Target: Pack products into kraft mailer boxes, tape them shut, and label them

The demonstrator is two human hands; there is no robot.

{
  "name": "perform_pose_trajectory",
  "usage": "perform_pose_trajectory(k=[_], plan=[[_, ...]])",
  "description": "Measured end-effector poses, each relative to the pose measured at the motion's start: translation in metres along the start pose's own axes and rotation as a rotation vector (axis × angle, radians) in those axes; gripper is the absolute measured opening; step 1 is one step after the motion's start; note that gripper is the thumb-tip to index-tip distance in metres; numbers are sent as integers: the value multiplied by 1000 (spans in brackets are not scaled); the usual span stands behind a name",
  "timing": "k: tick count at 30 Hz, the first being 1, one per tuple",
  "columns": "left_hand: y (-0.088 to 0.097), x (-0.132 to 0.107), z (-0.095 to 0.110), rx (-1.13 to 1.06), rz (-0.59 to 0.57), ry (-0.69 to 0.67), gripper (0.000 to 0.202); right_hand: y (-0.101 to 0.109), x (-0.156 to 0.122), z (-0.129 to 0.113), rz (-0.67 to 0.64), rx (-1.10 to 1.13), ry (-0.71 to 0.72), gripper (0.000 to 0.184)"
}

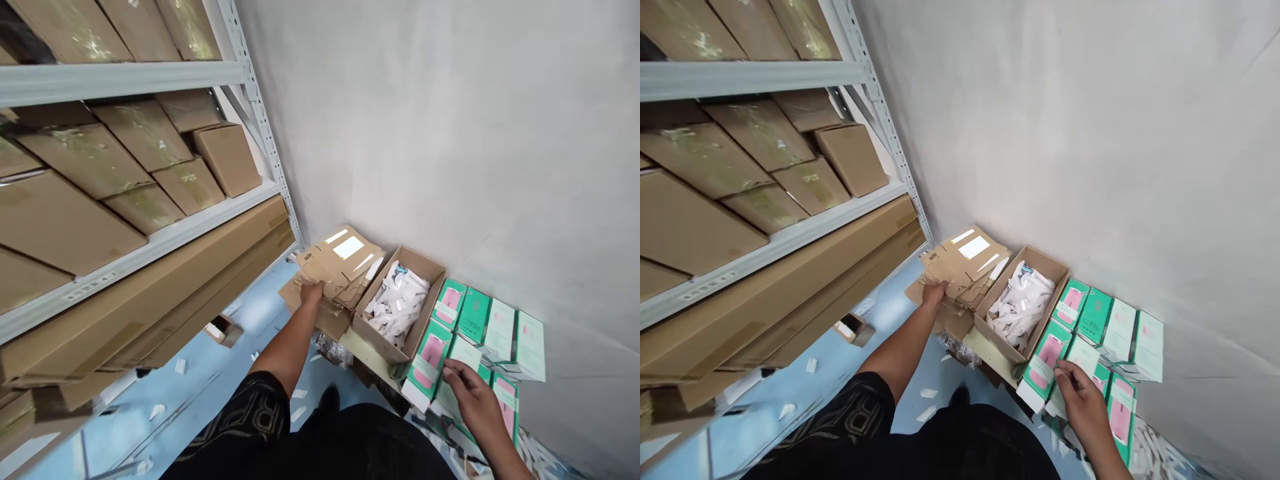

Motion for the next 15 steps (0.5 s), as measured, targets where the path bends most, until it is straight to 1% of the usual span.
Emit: perform_pose_trajectory(k=[4,7,8,10,12,14,15], plan=[[13,10,-14,-66,-40,42,24,-33,-5,-18,31,-17,-36,52],[34,15,-11,-140,-62,13,27,-56,-5,-38,51,-35,-31,51],[42,17,-5,-190,-75,-14,30,-63,-4,-46,53,-50,-16,51],[59,21,13,-330,-128,-85,36,-78,-5,-63,48,-89,29,49],[74,23,38,-468,-210,-153,43,-91,-6,-79,42,-124,74,47],[85,20,66,-518,-294,-204,47,-100,-8,-92,33,-153,108,46],[87,17,82,-528,-339,-233,49,-100,-9,-99,44,-163,123,45]])
Point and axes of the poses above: each hand's wrist, its own x-axis towards the middle knuckle, its own y-axis out of the back of the hand, z = x × y, the point moved 9 cm from there along x, towards the middle knuckle, and after that the axes turned 3 degrees about -z, right-handed, at the moved point
